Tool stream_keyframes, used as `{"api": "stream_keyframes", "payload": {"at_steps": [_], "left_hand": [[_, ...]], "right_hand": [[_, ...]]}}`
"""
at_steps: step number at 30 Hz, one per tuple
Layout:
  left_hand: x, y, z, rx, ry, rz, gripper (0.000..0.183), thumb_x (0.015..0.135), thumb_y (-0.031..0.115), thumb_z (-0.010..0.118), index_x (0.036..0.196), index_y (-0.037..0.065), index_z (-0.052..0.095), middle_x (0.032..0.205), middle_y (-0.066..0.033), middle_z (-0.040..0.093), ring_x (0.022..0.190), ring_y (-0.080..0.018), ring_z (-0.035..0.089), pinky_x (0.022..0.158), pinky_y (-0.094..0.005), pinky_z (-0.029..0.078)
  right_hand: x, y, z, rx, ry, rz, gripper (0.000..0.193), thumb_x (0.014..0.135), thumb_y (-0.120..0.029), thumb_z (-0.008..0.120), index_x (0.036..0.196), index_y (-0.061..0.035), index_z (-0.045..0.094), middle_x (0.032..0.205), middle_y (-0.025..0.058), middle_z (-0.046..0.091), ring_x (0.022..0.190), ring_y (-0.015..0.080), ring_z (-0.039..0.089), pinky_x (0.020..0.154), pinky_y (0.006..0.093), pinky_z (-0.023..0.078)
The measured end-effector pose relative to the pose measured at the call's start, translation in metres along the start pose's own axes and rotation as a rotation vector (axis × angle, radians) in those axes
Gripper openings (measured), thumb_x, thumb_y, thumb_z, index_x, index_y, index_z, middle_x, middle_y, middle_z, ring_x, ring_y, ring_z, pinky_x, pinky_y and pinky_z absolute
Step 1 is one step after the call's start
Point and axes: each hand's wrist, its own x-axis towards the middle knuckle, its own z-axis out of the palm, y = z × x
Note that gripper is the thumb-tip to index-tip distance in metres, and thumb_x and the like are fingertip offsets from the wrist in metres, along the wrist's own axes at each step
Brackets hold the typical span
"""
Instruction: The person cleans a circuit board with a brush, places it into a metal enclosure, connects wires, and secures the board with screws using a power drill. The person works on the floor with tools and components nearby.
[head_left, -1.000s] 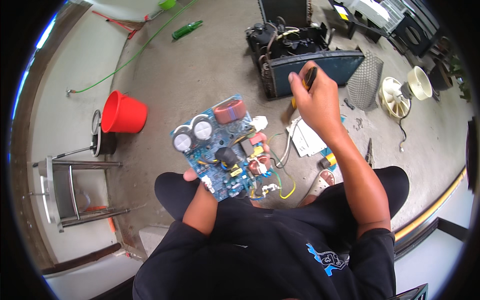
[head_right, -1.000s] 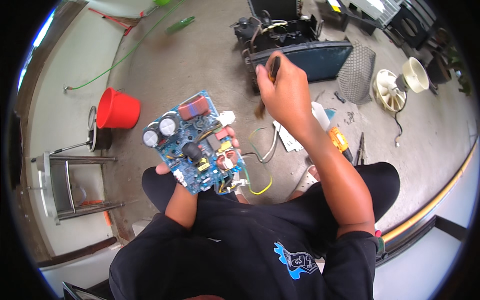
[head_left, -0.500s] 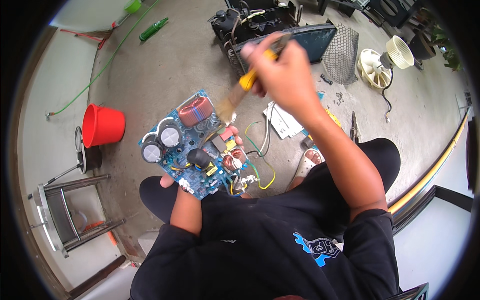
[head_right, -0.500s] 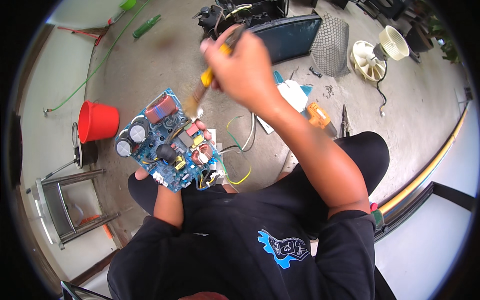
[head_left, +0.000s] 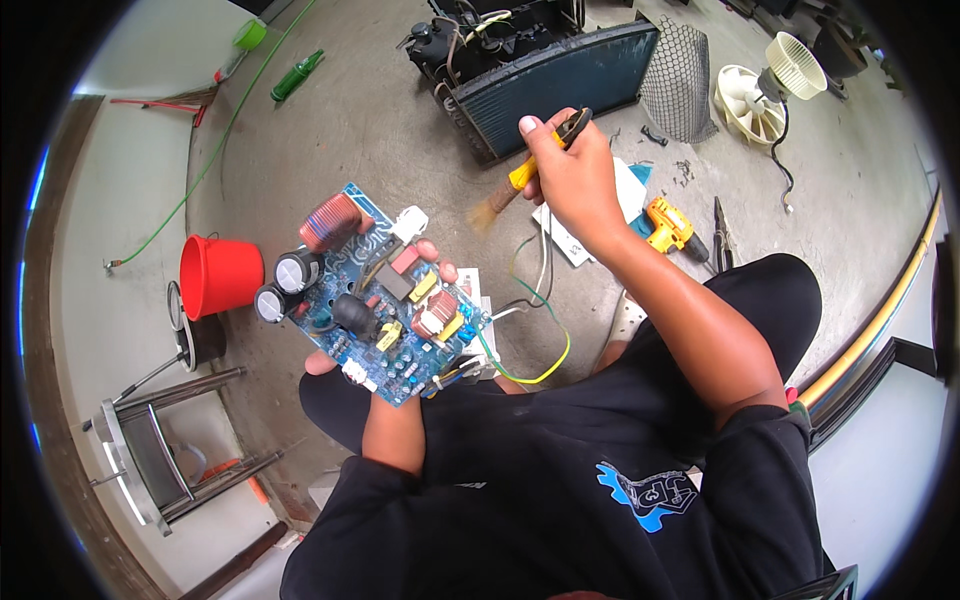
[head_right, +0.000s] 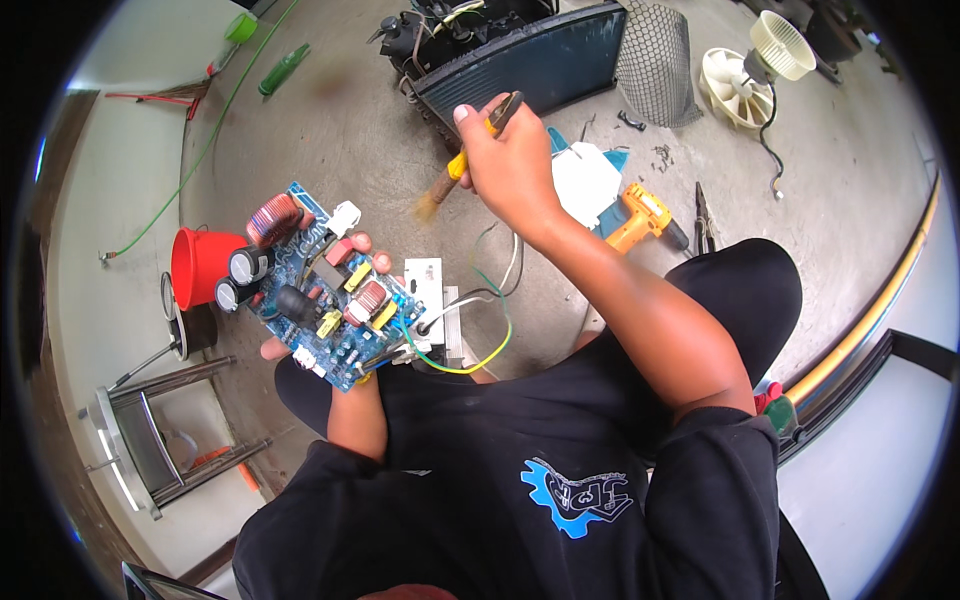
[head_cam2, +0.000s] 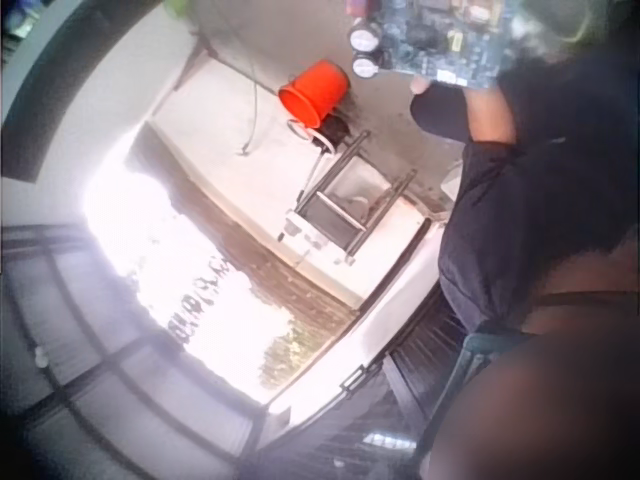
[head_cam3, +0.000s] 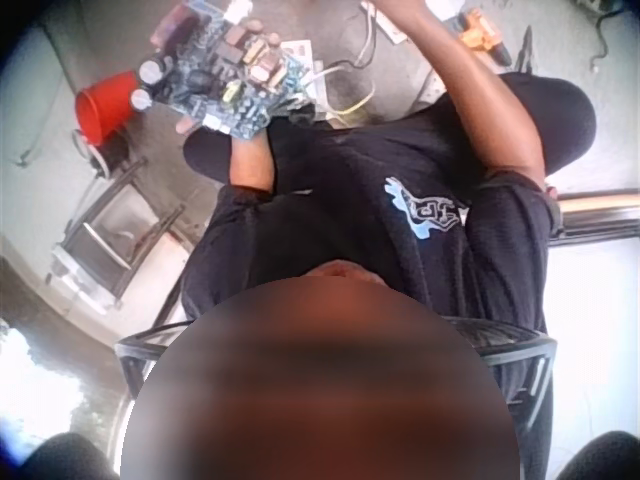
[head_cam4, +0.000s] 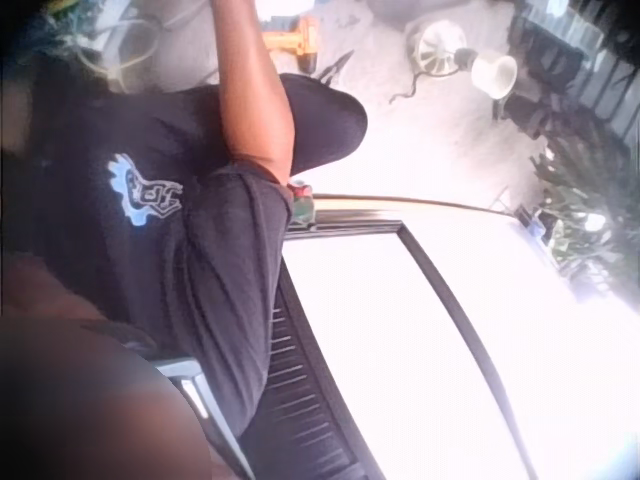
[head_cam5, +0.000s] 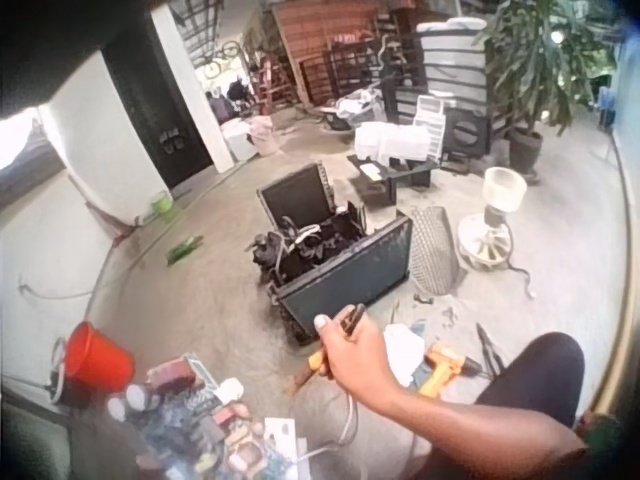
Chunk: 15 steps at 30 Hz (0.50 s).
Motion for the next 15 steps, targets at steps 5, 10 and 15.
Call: {"api": "stream_keyframes", "payload": {"at_steps": [5, 10, 15], "left_hand": [[-0.012, 0.001, -0.006, 0.038, 0.094, -0.036, 0.156, 0.045, 0.080, 0.091, 0.161, 0.002, 0.020, 0.152, -0.0273, 0.036, 0.136, -0.0488, 0.042, 0.112, -0.0630, 0.043], [-0.008, 0.004, -0.019, 0.115, 0.022, -0.043, 0.160, 0.043, 0.080, 0.091, 0.159, -0.002, 0.018, 0.150, -0.0308, 0.037, 0.136, -0.0474, 0.045, 0.110, -0.0632, 0.047], [-0.007, 0.002, -0.020, -0.023, 0.018, -0.060, 0.155, 0.045, 0.074, 0.095, 0.163, 0.011, 0.017, 0.149, -0.0363, 0.037, 0.134, -0.0549, 0.046, 0.107, -0.0660, 0.048]], "right_hand": [[-0.005, -0.023, 0.010, 0.367, -0.141, -0.019, 0.034, 0.104, -0.031, 0.065, 0.095, 0.0006, 0.056, 0.076, 0.0162, 0.070, 0.058, 0.0169, 0.069, 0.050, 0.0289, 0.057], [0.008, -0.034, 0.001, 0.633, -0.094, 0.056, 0.038, 0.107, -0.035, 0.060, 0.101, 0.0020, 0.063, 0.078, 0.0114, 0.069, 0.061, 0.0184, 0.068, 0.056, 0.0285, 0.056], [-0.006, -0.016, -0.007, 0.444, -0.116, 0.081, 0.027, 0.103, -0.030, 0.067, 0.093, -0.0071, 0.058, 0.084, 0.0110, 0.066, 0.055, 0.0176, 0.064, 0.049, 0.0288, 0.050]]}}
